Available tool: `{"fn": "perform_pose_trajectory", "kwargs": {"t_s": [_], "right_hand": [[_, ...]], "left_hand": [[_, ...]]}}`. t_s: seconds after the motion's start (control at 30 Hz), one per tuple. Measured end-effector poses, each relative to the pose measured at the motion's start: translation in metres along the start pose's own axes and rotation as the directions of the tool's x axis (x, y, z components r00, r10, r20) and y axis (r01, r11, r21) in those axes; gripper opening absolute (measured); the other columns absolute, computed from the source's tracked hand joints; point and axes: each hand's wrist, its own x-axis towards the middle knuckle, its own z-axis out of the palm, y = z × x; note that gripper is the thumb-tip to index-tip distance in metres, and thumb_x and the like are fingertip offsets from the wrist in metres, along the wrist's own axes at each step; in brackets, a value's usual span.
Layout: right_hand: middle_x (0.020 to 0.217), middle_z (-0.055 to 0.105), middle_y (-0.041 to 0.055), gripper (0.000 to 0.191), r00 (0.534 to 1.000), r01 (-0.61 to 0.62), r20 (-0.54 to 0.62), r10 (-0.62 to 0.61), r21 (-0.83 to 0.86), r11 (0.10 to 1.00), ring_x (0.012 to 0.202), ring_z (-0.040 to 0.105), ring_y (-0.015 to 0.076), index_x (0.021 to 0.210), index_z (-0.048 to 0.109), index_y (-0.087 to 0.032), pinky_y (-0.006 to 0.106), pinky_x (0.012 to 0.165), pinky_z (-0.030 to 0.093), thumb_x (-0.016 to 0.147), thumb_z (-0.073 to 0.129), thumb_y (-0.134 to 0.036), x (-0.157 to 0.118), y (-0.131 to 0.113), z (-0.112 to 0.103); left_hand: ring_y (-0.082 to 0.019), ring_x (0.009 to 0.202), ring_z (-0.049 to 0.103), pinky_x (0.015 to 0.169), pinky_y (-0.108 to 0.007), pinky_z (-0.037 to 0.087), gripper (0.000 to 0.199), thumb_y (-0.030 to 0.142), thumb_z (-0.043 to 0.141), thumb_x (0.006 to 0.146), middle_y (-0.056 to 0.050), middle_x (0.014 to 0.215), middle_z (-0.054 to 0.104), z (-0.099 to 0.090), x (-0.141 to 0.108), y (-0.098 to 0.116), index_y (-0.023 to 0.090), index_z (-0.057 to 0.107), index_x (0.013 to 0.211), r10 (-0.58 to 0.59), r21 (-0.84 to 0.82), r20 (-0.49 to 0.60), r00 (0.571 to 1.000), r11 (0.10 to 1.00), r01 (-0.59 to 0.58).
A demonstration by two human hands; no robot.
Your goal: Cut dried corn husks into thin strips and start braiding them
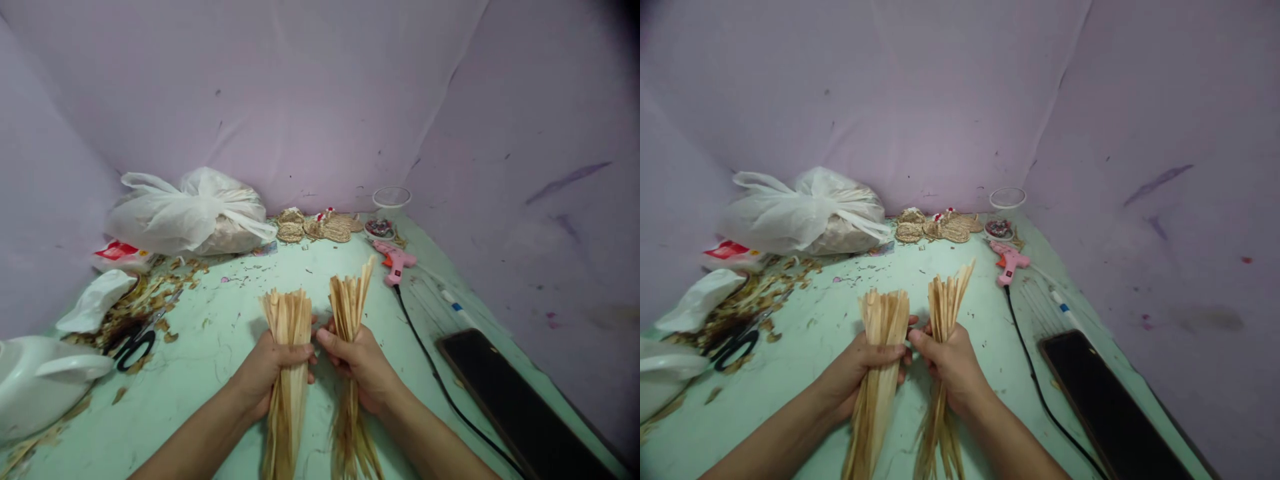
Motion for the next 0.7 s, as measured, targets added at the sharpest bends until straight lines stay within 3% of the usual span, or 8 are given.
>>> {"fn": "perform_pose_trajectory", "kwargs": {"t_s": [0.2, 0.37, 0.53, 0.7], "right_hand": [[0.042, 0.042, -0.0071, 0.032, 0.999, 0.013, -0.047, -0.015, -0.053, 0.999, 0.039, 0.034, 0.0056, 0.060, 0.051, -0.016, 0.020, 0.037, 0.022, 0.052, 0.074, -0.035, -0.0005, 0.0059, 0.0048], [0.046, 0.045, -0.0076, 0.033, 0.994, -0.029, -0.111, 0.021, -0.065, 0.997, 0.039, 0.035, 0.0054, 0.069, 0.052, -0.016, 0.020, 0.038, 0.023, 0.048, 0.074, -0.029, 0.0014, 0.0011, 0.0027], [0.050, 0.046, -0.0062, 0.031, 0.993, -0.009, -0.121, -0.002, -0.096, 0.995, 0.041, 0.035, 0.0057, 0.071, 0.054, -0.014, 0.020, 0.040, 0.024, 0.050, 0.073, -0.028, 0.0023, 0.0020, 0.0013], [0.044, 0.037, -0.0083, 0.026, 0.997, -0.037, -0.071, 0.030, -0.101, 0.994, 0.040, 0.029, 0.0049, 0.064, 0.052, -0.015, 0.020, 0.039, 0.018, 0.053, 0.070, -0.031, 0.0011, 0.0022, 0.0010]], "left_hand": [[-0.015, 0.056, 0.058, 0.049, -0.023, 0.046, 0.042, 0.017, 0.076, 0.052, -0.007, 0.066, 0.067, 0.0013, 0.0000, -0.0051, 0.008, 0.065, 0.091, 0.004, 0.027, 0.104, 0.995, 1.000, -0.007], [-0.022, 0.067, 0.064, 0.065, -0.033, 0.050, 0.044, 0.015, 0.075, 0.055, -0.013, 0.077, 0.070, -0.0018, 0.0028, -0.0020, 0.007, 0.064, 0.098, 0.048, -0.113, 0.153, 0.987, 0.993, -0.030], [-0.027, 0.076, 0.065, 0.073, -0.040, 0.050, 0.048, 0.009, 0.075, 0.053, -0.014, 0.082, 0.070, -0.0050, 0.0045, -0.0017, 0.008, 0.064, 0.099, 0.066, -0.182, 0.123, 0.990, 0.982, -0.043], [-0.028, 0.071, 0.066, 0.069, -0.040, 0.051, 0.038, 0.009, 0.076, 0.050, -0.012, 0.075, 0.071, -0.0064, 0.0038, -0.0006, 0.009, 0.067, 0.086, 0.042, -0.176, 0.098, 0.994, 0.984, -0.024]]}}
